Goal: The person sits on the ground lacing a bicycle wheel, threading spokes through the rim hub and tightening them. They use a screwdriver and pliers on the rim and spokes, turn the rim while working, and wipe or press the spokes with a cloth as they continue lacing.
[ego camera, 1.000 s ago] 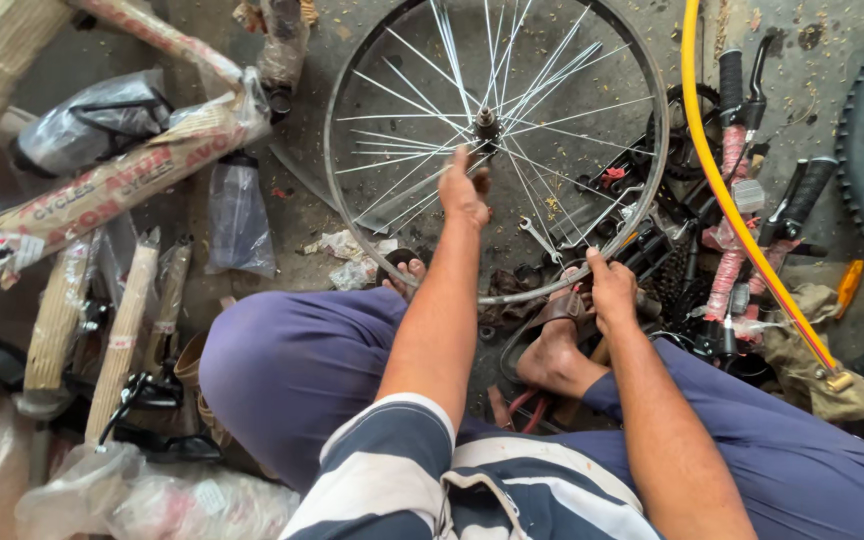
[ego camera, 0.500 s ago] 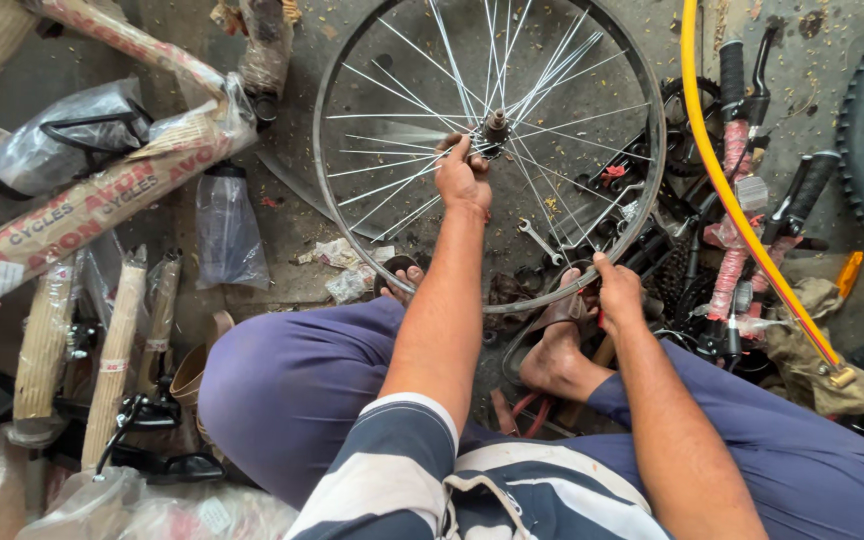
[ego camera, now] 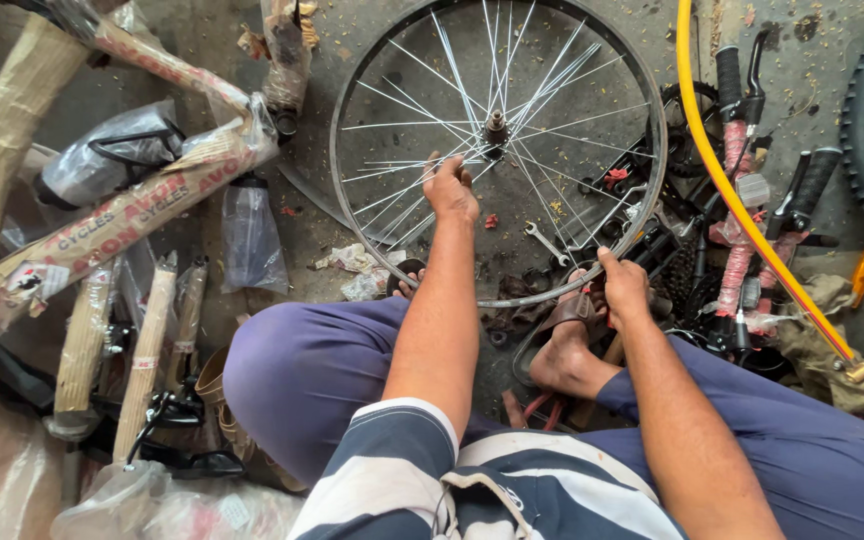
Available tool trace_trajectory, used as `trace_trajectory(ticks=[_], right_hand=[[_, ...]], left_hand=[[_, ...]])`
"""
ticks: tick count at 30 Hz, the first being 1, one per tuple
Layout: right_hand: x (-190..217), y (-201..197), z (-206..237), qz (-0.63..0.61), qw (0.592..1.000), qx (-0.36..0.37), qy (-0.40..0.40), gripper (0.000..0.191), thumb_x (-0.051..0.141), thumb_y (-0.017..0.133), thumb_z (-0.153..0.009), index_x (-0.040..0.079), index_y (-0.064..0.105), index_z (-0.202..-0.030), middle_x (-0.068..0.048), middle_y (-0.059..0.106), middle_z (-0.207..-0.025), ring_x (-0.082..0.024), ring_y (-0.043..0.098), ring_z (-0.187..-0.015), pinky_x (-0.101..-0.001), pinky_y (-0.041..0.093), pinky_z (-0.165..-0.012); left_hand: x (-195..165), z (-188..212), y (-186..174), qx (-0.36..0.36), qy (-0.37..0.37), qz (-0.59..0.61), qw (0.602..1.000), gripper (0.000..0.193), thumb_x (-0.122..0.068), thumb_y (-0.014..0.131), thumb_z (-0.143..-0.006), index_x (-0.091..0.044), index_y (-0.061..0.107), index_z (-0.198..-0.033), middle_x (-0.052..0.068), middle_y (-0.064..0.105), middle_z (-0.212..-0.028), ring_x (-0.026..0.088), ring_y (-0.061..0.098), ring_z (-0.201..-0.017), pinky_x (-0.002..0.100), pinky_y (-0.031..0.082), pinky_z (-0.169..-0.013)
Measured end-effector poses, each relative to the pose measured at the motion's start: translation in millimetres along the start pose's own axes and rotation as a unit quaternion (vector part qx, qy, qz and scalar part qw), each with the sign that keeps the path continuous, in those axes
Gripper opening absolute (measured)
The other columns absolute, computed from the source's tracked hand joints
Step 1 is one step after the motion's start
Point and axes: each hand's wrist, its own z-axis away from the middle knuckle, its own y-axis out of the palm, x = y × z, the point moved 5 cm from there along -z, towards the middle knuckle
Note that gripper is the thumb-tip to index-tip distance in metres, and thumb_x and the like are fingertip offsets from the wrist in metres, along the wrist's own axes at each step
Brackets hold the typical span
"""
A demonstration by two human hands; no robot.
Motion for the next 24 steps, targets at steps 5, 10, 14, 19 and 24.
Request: trace_trajectory(ticks=[5,10,14,19,24], right_hand=[[4,-5,7,0.004,1.0,0.003,-0.031,0.039,0.038,0.07,-0.097,0.004,0.064,-0.079,-0.006,0.064,-0.068,-0.015,0.058,-0.049,-0.032,0.043,-0.041],[5,-8,5,-0.011,0.999,0.002,-0.045,0.037,0.032,0.077,-0.094,-0.001,0.065,-0.081,-0.009,0.066,-0.071,-0.017,0.061,-0.051,-0.0323,0.049,-0.045],[11,-9,15,0.043,0.995,0.001,-0.089,0.031,0.028,0.083,-0.085,-0.002,0.073,-0.089,-0.007,0.071,-0.079,-0.012,0.065,-0.062,-0.0305,0.052,-0.053],[12,-19,31,0.094,0.99,-0.002,-0.109,0.036,0.029,0.087,-0.081,-0.004,0.073,-0.09,-0.009,0.071,-0.08,-0.015,0.065,-0.063,-0.0327,0.051,-0.055],[6,-27,41,0.151,0.981,-0.001,-0.118,0.039,0.031,0.09,-0.078,-0.003,0.074,-0.089,-0.011,0.071,-0.077,-0.017,0.065,-0.062,-0.0332,0.05,-0.055]], left_hand=[[-11,18,-10,-0.102,0.078,-0.106,0.986,0.068,0.009,0.073,-0.074,-0.009,0.051,-0.135,0.007,0.06,-0.103,0.019,0.061,-0.085,0.032,0.05,-0.073],[-29,50,-27,-0.26,0.117,-0.213,0.935,0.051,0.001,0.075,-0.077,-0.001,0.052,-0.123,0.013,0.062,-0.113,0.025,0.064,-0.097,0.039,0.053,-0.085],[-5,84,-37,-0.233,0.069,-0.311,0.919,0.042,-0.008,0.073,-0.083,-0.001,0.052,-0.119,0.013,0.064,-0.104,0.024,0.064,-0.087,0.039,0.052,-0.078],[48,124,-54,-0.028,-0.087,-0.341,0.935,0.024,-0.017,0.064,-0.092,-0.004,0.062,-0.111,0.009,0.067,-0.075,0.024,0.063,-0.064,0.04,0.043,-0.059],[73,166,-52,0.25,-0.075,-0.555,0.79,0.027,-0.026,0.076,-0.091,-0.004,0.073,-0.105,0.001,0.071,-0.091,0.005,0.062,-0.081,0.022,0.048,-0.07]])
